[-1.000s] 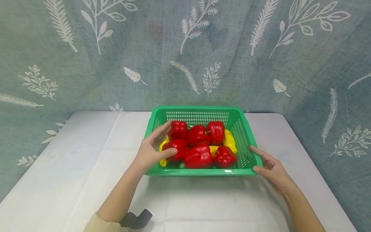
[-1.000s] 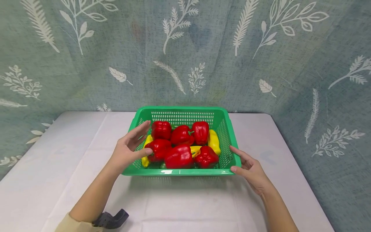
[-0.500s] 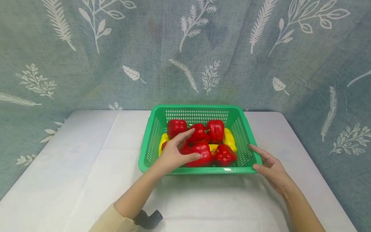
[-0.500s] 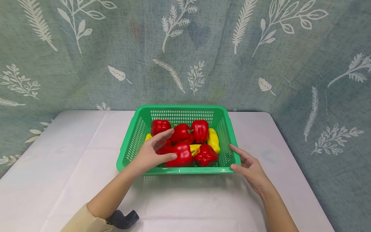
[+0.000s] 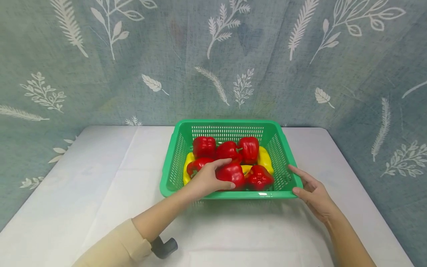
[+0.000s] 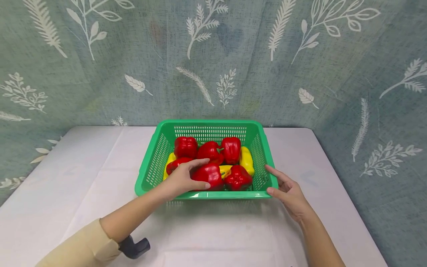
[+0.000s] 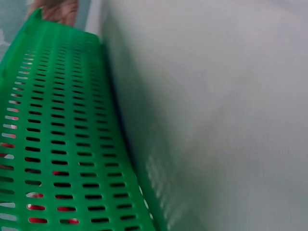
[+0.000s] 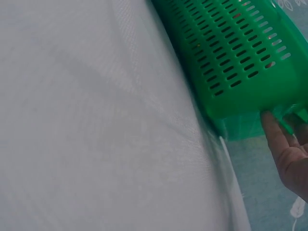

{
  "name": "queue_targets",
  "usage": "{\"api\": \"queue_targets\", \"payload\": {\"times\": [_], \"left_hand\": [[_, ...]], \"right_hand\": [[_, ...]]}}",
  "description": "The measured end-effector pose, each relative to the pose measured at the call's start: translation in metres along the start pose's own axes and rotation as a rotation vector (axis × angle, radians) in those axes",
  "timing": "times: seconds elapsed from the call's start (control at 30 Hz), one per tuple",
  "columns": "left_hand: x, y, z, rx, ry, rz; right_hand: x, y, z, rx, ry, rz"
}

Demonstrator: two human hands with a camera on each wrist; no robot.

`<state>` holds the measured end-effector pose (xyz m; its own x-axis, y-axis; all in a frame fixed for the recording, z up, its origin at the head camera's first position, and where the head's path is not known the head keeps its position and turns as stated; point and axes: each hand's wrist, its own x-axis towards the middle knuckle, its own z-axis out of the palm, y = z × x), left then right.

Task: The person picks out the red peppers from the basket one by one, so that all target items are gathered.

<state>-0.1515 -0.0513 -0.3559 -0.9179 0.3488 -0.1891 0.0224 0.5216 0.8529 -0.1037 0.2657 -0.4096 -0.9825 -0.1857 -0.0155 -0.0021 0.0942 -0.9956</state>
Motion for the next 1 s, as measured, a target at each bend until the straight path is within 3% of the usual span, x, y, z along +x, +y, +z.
{"api": "queue_targets", "payload": {"times": [0.3,0.43,0.7,0.83,1.0], "left_hand": [[0.009,-0.001,0.006,0.035,-0.089,-0.065],[0.012,0.001,0.008,-0.004,-0.115,-0.077],[0.009,0.002,0.006,-0.012,-0.084,-0.080],[0.009,0.002,0.002,-0.013,-0.096,-0.074],[0.011,0.000,0.000,-0.021,-0.154,-0.076]], "right_hand": [[-0.002,0.004,-0.001,0.051,0.007,0.004],[-0.005,0.004,-0.004,0.046,0.019,0.007],[-0.004,0.003,-0.002,-0.008,0.029,-0.010],[-0.003,0.005,-0.001,-0.069,0.053,-0.063],[-0.001,0.006,0.001,-0.056,0.039,-0.134]]}}
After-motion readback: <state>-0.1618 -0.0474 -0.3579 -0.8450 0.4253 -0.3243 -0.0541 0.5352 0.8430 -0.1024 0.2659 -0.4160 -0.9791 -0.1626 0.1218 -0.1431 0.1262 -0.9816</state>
